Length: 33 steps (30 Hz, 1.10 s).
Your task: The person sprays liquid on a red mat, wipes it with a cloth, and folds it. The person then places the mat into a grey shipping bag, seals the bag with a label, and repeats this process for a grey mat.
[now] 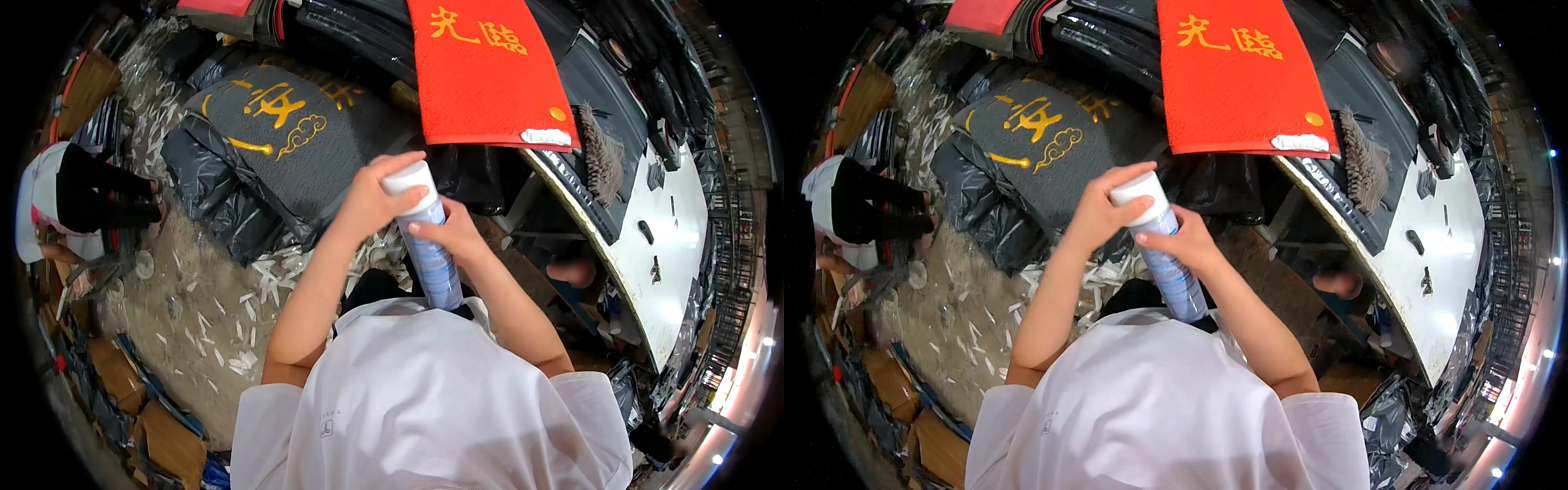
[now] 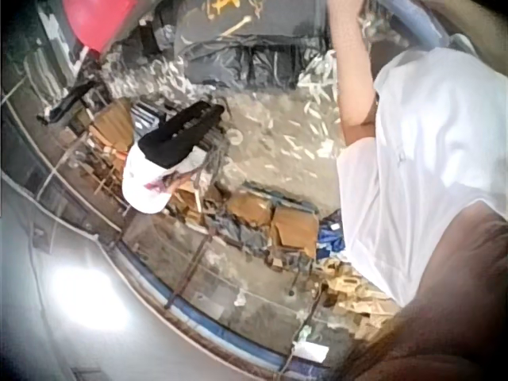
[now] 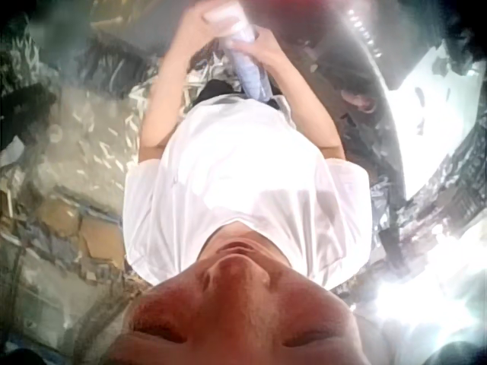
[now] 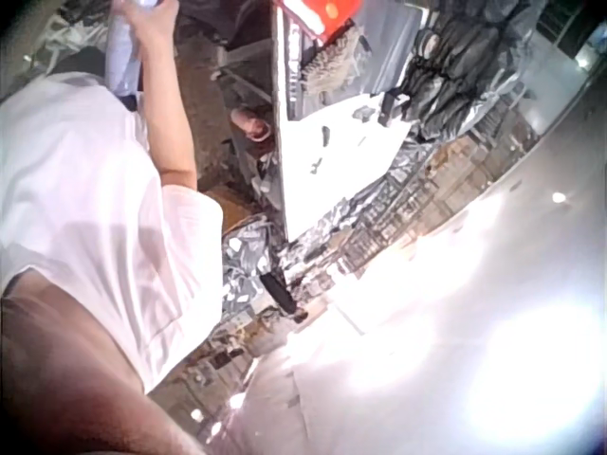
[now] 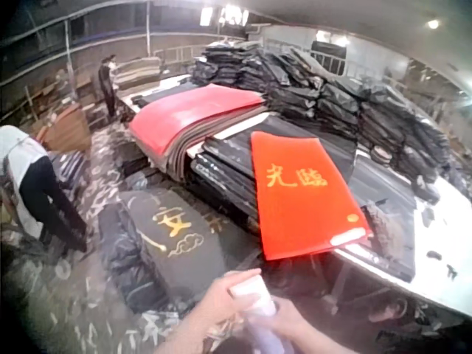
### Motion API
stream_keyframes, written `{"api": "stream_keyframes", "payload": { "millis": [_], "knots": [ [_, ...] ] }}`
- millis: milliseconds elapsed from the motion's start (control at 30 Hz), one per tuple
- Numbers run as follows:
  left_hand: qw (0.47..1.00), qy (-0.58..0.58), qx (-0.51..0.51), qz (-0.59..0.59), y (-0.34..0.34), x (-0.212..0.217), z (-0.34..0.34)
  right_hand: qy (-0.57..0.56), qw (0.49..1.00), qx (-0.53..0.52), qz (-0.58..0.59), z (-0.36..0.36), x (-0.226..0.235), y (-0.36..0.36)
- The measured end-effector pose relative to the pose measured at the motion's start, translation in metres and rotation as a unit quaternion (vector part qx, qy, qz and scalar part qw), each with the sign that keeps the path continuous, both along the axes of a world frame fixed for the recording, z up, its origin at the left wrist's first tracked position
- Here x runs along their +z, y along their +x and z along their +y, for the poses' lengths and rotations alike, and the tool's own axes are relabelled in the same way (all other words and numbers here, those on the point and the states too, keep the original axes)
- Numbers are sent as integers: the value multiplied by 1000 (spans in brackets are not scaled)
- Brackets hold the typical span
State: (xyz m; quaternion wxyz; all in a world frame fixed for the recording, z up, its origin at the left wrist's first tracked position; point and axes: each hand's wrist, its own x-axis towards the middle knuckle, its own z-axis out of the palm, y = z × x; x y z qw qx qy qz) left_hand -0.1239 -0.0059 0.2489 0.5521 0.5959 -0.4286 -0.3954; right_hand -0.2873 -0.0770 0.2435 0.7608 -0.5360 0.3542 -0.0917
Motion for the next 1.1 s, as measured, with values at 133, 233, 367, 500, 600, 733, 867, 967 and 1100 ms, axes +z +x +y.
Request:
{"api": "stream_keyframes", "payload": {
  "millis": [133, 233, 367, 500, 600, 733, 867, 967, 1100],
  "knots": [
    [999, -25, 2, 20, 13, 6, 11, -14, 1000, 19, -17, 1, 1, 14],
    [993, -22, 4, 119, 15, 9, 19, 15, 999, 26, -19, 4, 6, 22],
    [994, -10, 37, 100, 11, 0, 26, 21, 999, 42, -1, 8, -5, 25],
    [996, 10, 35, 81, 11, -2, 31, 21, 995, 96, 13, 11, -1, 27],
    [996, 24, 42, 79, 9, -12, 30, 43, 995, 73, 46, 13, -9, 28],
    [994, 58, 59, -77, -4, -11, 27, -1, 996, 37, 77, 20, -9, 27],
    [998, 26, 11, 63, 6, -2, 19, -32, 997, 29, 57, 20, -10, 25],
    [991, 1, -2, 130, 17, 5, 19, -48, 997, 38, 43, 16, -2, 28],
    [983, 0, -3, 185, 15, 1, 23, -42, 998, 38, 29, 17, 4, 27]
  ]
}}
